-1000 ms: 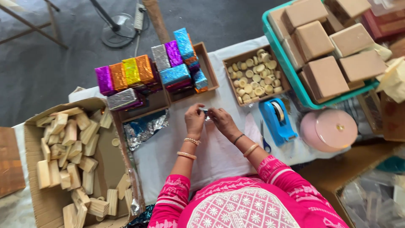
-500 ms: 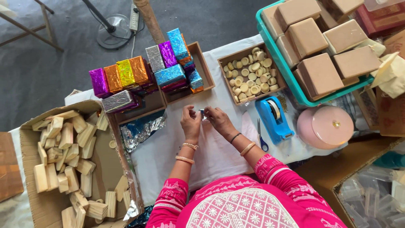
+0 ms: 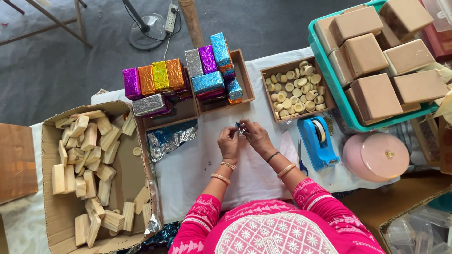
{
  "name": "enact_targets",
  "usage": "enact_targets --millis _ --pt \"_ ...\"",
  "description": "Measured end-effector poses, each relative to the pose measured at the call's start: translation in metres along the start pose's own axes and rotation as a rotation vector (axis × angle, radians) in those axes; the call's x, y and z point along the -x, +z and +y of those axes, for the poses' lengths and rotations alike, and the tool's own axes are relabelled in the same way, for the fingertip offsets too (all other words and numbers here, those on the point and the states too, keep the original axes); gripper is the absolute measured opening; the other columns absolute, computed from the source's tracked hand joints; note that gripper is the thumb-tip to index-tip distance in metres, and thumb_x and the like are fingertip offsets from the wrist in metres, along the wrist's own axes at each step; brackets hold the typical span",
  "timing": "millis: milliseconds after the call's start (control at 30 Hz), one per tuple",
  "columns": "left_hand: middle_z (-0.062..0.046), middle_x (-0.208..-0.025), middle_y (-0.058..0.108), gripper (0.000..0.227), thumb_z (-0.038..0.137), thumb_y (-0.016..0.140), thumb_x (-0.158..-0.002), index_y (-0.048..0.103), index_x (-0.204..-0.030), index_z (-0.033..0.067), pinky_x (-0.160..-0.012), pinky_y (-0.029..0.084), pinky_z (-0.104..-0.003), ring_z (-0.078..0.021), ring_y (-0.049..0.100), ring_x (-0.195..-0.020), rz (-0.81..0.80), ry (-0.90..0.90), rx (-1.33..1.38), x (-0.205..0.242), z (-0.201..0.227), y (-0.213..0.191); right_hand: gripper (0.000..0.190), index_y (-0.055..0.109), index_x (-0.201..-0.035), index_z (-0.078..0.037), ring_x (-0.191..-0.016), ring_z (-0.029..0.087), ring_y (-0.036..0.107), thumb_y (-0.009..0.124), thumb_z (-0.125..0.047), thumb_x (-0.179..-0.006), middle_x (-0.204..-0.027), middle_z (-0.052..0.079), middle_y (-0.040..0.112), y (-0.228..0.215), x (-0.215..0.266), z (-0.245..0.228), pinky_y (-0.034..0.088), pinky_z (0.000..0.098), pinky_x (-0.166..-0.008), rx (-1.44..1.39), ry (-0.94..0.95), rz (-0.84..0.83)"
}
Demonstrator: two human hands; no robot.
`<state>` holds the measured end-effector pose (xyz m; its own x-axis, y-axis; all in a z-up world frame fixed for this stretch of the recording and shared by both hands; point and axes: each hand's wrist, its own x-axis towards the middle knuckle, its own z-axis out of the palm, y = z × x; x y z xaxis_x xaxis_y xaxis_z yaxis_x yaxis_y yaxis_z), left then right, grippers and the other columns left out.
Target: Wrapping small wooden products in foil and packing them into boxes.
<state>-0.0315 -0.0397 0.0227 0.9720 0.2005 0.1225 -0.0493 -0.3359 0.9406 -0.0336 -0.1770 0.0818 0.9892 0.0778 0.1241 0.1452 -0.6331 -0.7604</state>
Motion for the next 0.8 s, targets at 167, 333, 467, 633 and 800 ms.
enact_targets --millis 167,333,467,633,800 --pt "-0.011 -0.093 0.069 0.012 0.004 0.075 -0.087 0.069 -0.097 0.0034 -0.070 0.057 -0.034 -0.0244 0.070 -0.076 -0.010 0.086 -0.076 0.003 0.008 -0.001 0.049 0.056 -0.127 -0.018 -0.096 0.027 0.069 0.072 0.000 -0.084 -0.100 0.003 0.074 0.000 0.000 0.004 0.057 0.0406 -0.080 0.011 -0.021 -0.011" --pt "-0.013 -0.097 0.069 0.014 0.004 0.071 -0.089 0.069 -0.103 0.0042 -0.072 0.057 -0.038 -0.0293 0.070 -0.081 -0.016 0.230 -0.098 0.005 0.009 -0.003 0.057 0.055 -0.134 -0.022 -0.096 0.027 0.068 0.074 -0.002 -0.084 -0.101 0.003 0.074 0.002 -0.001 0.009 0.057 0.0401 -0.081 0.020 -0.041 -0.009" --pt "-0.013 -0.099 0.068 0.016 0.001 0.069 -0.089 0.070 -0.105 0.0041 -0.081 0.056 -0.041 -0.0327 0.067 -0.092 -0.110 0.341 -0.201 0.006 0.008 -0.009 0.064 0.054 -0.138 -0.025 -0.095 0.026 0.068 0.076 -0.003 -0.082 -0.101 0.003 0.073 0.003 0.000 0.012 0.057 0.0400 -0.081 0.020 -0.031 -0.025" --pt "-0.015 -0.108 0.066 0.023 -0.002 0.064 -0.087 0.068 -0.110 0.0001 -0.090 0.054 -0.043 -0.0349 0.062 -0.102 -0.213 0.484 -0.306 0.007 0.008 -0.016 0.062 0.057 -0.136 -0.023 -0.089 0.023 0.071 0.075 0.000 -0.081 -0.101 0.003 0.073 0.001 -0.001 0.014 0.059 0.0367 -0.078 -0.080 0.033 -0.052" --pt "-0.016 -0.112 0.063 0.031 -0.004 0.060 -0.087 0.067 -0.118 -0.0020 -0.090 0.054 -0.041 -0.0343 0.060 -0.102 -0.319 0.561 -0.444 0.005 0.005 -0.020 0.030 0.066 -0.115 -0.008 -0.092 0.019 0.073 0.065 0.007 -0.088 -0.108 0.006 0.069 0.006 -0.005 0.034 0.061 0.0300 -0.077 -0.355 0.032 0.046"
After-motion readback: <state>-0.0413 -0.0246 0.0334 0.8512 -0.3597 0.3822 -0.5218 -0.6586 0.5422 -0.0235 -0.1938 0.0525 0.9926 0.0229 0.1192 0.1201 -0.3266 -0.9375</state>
